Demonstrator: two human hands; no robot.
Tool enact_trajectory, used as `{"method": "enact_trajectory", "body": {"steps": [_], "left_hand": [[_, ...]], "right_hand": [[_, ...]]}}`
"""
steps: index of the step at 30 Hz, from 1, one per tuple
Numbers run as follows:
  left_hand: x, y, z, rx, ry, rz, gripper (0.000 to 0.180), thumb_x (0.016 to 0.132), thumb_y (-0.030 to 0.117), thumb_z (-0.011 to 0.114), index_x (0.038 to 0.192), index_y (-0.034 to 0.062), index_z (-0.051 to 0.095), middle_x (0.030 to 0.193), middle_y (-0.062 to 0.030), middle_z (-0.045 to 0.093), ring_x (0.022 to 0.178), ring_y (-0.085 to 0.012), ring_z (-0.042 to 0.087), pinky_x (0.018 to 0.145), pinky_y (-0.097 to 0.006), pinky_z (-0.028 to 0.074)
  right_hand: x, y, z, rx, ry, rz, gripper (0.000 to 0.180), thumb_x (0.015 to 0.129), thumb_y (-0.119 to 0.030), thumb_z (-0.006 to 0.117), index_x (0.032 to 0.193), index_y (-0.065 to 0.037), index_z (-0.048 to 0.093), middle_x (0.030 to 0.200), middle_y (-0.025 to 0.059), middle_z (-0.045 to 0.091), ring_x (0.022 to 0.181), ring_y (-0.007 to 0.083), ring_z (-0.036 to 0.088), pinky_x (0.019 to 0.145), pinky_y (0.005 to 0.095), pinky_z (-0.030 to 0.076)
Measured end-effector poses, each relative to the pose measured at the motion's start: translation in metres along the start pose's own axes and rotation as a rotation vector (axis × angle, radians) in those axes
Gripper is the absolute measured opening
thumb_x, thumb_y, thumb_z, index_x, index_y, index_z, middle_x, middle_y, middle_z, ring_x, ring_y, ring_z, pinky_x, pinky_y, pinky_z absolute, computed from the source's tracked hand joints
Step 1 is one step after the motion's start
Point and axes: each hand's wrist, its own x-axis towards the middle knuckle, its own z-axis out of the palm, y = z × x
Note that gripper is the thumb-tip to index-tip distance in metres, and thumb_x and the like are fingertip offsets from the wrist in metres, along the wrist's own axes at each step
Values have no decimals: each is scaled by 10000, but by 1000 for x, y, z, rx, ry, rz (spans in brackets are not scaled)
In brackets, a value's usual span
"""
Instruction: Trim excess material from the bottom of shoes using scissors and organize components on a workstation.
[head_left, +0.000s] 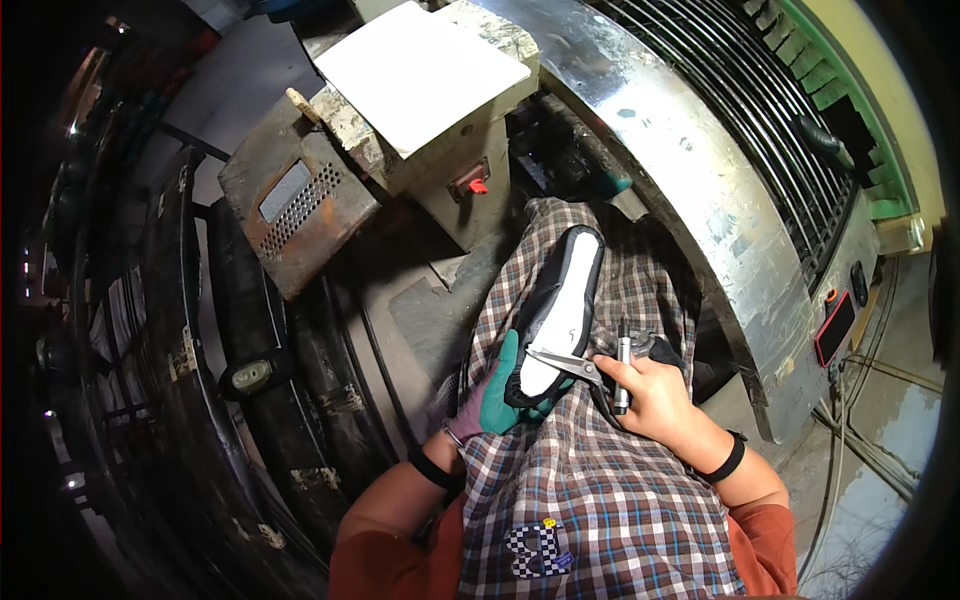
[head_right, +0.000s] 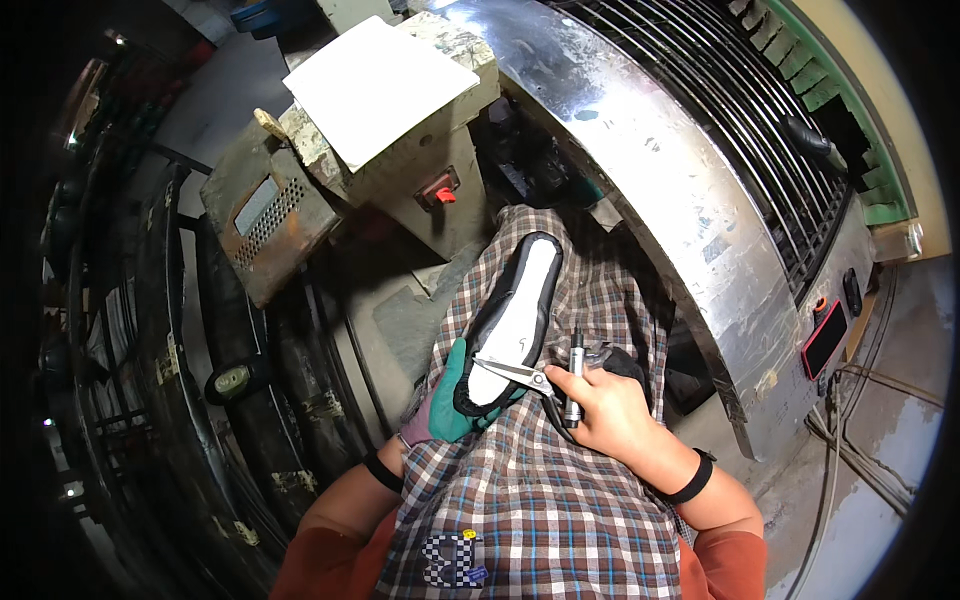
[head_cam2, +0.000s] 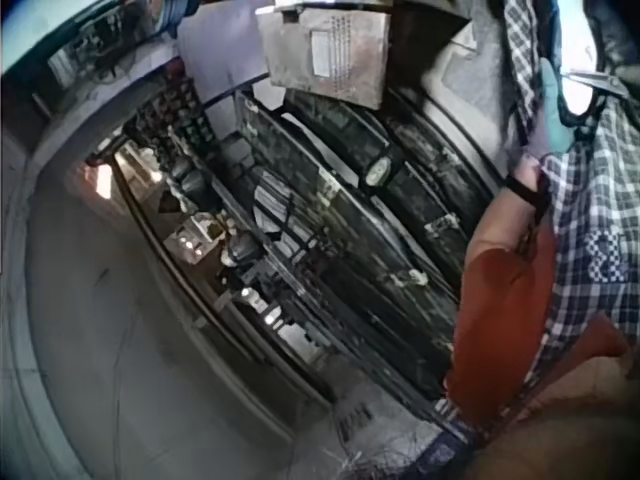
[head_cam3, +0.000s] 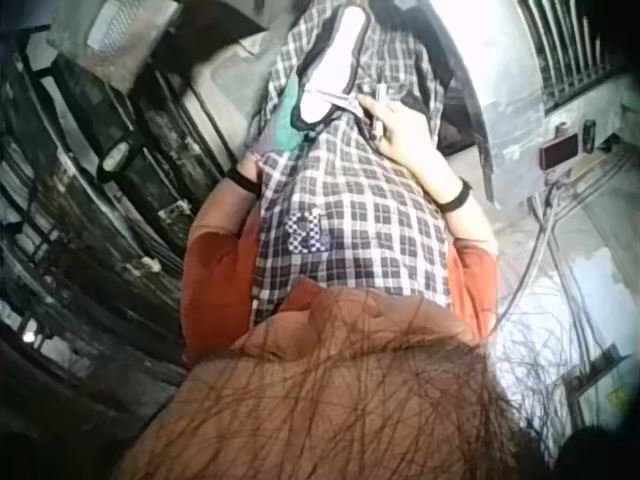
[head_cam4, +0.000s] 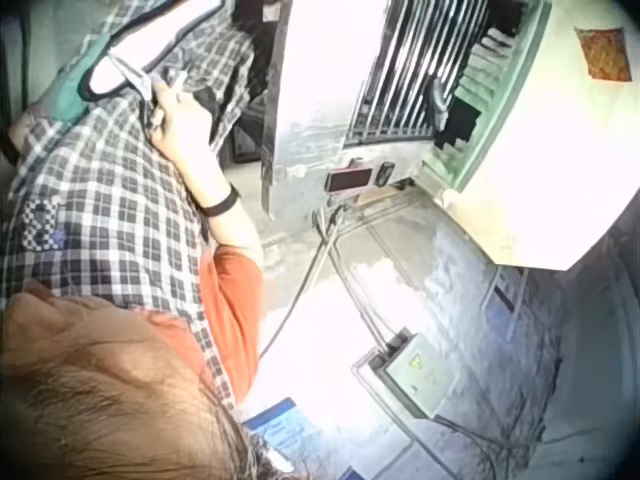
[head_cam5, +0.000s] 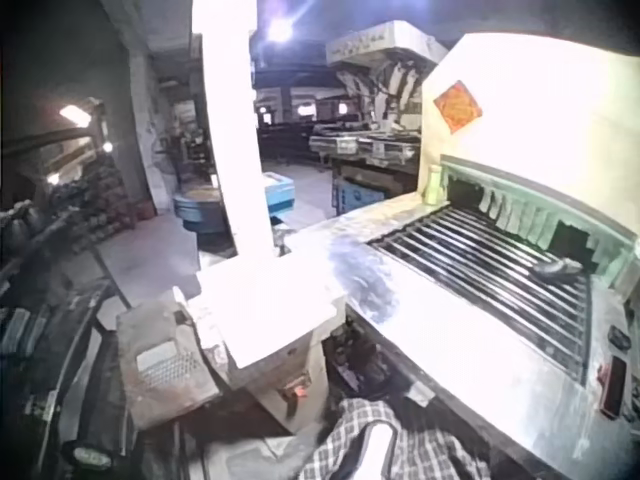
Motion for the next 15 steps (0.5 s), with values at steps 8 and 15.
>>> {"method": "enact_trajectory", "body": {"steps": [8,15], "left_hand": [[1,-8,8,220,505,134,664,967,590,292,1392,93,407,1206,-57,586,1002,-123,597,789,-232,503],[-24,-17,-19,278,477,158,705,942,584,384,1455,113,275,1364,-77,480,1147,-177,540,948,-318,455]], "right_hand": [[-9,0,-31,-271,-58,-111,736,563,-112,724,1272,-177,540,736,88,565,630,262,589,529,354,496],[-6,-12,-43,-423,-124,-142,650,621,-139,701,1255,-158,558,694,88,554,621,261,590,500,370,487]]}}
